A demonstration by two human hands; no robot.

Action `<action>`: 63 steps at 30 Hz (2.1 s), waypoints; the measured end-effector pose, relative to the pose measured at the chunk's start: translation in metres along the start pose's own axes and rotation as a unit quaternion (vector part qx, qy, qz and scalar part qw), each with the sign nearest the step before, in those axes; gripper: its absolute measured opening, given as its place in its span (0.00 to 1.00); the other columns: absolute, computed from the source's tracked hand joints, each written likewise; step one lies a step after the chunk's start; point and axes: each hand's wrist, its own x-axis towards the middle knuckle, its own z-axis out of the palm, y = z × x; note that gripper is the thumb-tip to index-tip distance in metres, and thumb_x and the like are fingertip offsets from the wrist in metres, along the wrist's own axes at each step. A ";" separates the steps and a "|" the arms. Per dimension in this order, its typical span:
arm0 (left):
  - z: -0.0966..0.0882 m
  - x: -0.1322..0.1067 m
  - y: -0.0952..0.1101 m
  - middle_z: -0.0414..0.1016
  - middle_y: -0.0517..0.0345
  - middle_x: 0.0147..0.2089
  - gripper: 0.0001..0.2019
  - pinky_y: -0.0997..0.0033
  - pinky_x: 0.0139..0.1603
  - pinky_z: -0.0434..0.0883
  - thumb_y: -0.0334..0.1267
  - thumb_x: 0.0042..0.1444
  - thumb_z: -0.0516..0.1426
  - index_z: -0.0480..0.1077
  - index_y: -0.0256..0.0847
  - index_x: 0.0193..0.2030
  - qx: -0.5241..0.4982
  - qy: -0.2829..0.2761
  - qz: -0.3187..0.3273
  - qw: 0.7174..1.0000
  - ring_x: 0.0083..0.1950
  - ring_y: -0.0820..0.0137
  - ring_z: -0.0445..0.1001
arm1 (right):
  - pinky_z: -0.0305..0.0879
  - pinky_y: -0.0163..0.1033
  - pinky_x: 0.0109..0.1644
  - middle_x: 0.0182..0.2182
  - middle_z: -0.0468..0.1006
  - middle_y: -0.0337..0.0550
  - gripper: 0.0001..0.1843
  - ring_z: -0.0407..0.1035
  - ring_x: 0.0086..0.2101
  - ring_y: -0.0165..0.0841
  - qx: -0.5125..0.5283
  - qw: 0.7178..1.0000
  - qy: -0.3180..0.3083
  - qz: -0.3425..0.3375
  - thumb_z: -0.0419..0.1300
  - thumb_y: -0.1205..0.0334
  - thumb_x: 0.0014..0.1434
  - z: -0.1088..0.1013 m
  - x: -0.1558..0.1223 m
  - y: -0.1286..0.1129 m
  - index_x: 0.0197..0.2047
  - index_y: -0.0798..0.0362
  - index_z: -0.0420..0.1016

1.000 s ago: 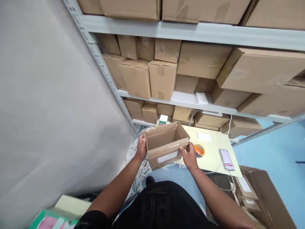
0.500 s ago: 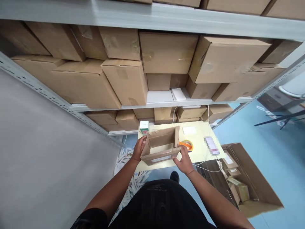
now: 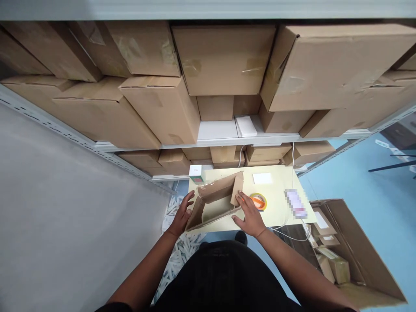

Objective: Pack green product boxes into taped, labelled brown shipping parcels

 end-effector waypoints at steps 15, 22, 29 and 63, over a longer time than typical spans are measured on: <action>0.032 0.006 0.001 0.52 0.44 0.77 0.46 0.43 0.73 0.60 0.35 0.55 0.61 0.43 0.48 0.78 0.118 0.121 -0.087 0.982 0.77 0.51 0.54 | 0.64 0.66 0.63 0.63 0.74 0.53 0.22 0.69 0.58 0.52 0.020 0.992 -0.094 -0.082 0.64 0.59 0.59 -0.018 -0.021 -0.001 0.57 0.48 0.79; 0.028 0.008 -0.001 0.73 0.48 0.58 0.20 0.48 0.69 0.67 0.31 0.54 0.56 0.70 0.44 0.55 0.092 0.123 0.004 0.988 0.64 0.57 0.72 | 0.64 0.65 0.63 0.57 0.79 0.52 0.13 0.71 0.56 0.50 0.067 0.997 -0.022 0.002 0.60 0.53 0.67 -0.008 -0.026 -0.008 0.50 0.48 0.79; 0.012 -0.007 0.017 0.72 0.47 0.62 0.11 0.47 0.70 0.65 0.35 0.64 0.50 0.72 0.43 0.48 0.029 0.073 0.009 0.997 0.68 0.58 0.68 | 0.68 0.58 0.58 0.49 0.77 0.52 0.12 0.70 0.52 0.47 0.091 0.988 0.090 0.086 0.59 0.51 0.68 0.014 -0.029 -0.021 0.50 0.49 0.72; 0.033 -0.019 0.021 0.69 0.43 0.65 0.11 0.45 0.72 0.65 0.40 0.66 0.58 0.70 0.43 0.53 0.273 0.096 0.031 0.957 0.70 0.54 0.66 | 0.61 0.67 0.67 0.63 0.67 0.57 0.29 0.61 0.64 0.54 -0.017 0.993 0.077 0.083 0.54 0.53 0.69 0.039 -0.026 -0.013 0.71 0.49 0.62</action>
